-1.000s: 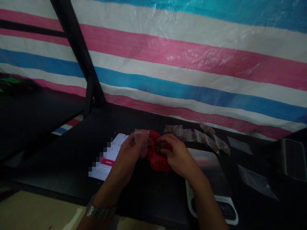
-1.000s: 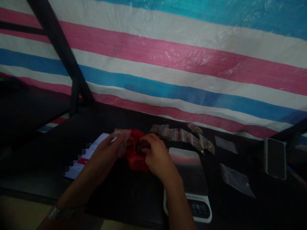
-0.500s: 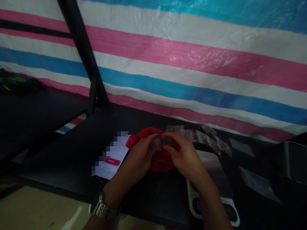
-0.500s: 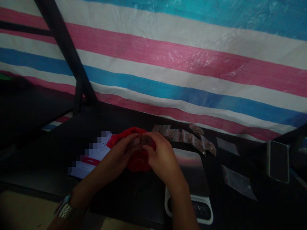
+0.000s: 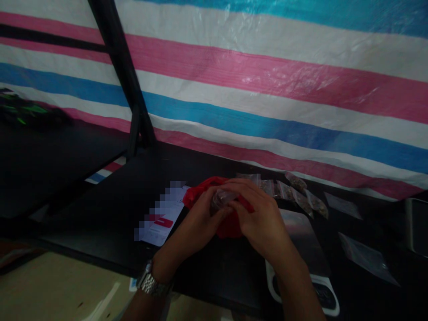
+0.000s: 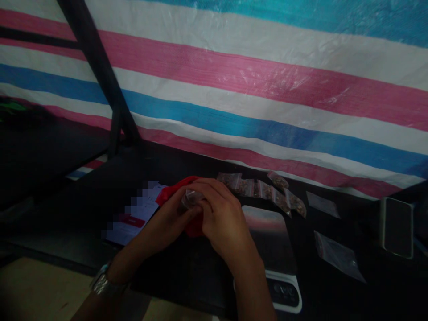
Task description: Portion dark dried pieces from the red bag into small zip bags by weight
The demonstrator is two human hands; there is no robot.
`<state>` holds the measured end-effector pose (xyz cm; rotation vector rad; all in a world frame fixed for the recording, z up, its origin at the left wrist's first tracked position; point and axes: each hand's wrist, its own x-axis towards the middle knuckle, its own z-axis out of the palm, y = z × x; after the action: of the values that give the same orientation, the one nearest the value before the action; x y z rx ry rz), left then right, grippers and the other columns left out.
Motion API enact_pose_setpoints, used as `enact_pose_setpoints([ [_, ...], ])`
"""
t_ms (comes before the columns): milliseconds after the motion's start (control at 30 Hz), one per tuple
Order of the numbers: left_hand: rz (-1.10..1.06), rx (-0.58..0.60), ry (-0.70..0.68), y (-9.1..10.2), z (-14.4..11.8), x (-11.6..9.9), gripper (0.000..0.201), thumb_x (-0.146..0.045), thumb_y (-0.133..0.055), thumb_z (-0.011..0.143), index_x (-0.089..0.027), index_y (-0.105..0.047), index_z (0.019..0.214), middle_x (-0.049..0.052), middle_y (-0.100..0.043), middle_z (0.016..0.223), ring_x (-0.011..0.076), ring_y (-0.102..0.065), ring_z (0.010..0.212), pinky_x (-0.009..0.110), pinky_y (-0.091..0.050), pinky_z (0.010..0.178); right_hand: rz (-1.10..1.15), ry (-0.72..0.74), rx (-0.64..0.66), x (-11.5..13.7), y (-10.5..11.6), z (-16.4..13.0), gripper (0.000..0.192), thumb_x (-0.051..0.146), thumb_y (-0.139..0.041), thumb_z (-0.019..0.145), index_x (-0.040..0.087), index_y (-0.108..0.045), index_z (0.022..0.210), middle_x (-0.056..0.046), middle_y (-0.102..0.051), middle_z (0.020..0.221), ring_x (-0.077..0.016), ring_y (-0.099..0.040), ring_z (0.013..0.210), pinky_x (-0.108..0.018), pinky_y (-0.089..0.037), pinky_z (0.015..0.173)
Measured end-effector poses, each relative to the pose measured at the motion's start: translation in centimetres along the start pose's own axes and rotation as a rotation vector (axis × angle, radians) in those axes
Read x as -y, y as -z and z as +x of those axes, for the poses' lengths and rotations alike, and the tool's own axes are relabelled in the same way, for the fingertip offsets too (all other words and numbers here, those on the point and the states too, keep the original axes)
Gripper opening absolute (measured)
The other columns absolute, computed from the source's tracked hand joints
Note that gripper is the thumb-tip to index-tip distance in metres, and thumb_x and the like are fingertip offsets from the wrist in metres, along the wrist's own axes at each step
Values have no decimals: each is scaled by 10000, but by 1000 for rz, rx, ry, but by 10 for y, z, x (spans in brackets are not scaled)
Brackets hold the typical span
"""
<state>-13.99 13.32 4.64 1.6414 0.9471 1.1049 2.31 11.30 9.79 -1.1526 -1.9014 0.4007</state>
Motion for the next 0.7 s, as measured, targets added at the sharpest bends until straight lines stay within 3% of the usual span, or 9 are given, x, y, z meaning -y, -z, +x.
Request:
enact_pose_setpoints([
  [133,-34,-112,46,7,2,-10,244,-381,-624,993,-239,-657,1188,57,-758,1183,235,-719,1074,352,-551,951,-56,-90,-95,-8,-2,2,384,43,-611,922,261,-721,1219,-54,-748,1253,-220,-692,1189,-376,-516,1091],
  [233,21,-188,133,12,2,-13,267,-456,-618,981,-233,-661,1121,48,-771,1058,250,-732,977,360,-551,860,-188,-200,72,-20,-6,1,408,-16,-580,882,203,-731,1191,-92,-757,1211,-253,-695,1149,-417,-512,1065],
  [333,144,-163,193,13,0,-7,250,-454,-611,977,-229,-668,1068,66,-771,1051,277,-726,990,389,-524,878,-341,-263,189,-30,-10,-1,437,-61,-536,849,189,-751,1136,-105,-763,1172,-283,-685,1134,-454,-497,1048],
  [467,246,-136,236,7,-1,2,230,-459,-613,976,-232,-640,966,66,-758,969,287,-719,912,392,-495,823,-389,-280,155,-36,-14,-1,489,-82,-512,823,184,-746,1161,-111,-741,1217,-287,-666,1181,-440,-490,1057],
  [700,55,-113,283,-2,2,3,293,-503,-601,981,-223,-656,1048,44,-771,966,252,-732,896,347,-515,785,-296,-336,138,-41,-17,5,541,-125,-498,753,188,-756,1111,-94,-717,1238,-241,-704,1106,-377,-519,1026],
])
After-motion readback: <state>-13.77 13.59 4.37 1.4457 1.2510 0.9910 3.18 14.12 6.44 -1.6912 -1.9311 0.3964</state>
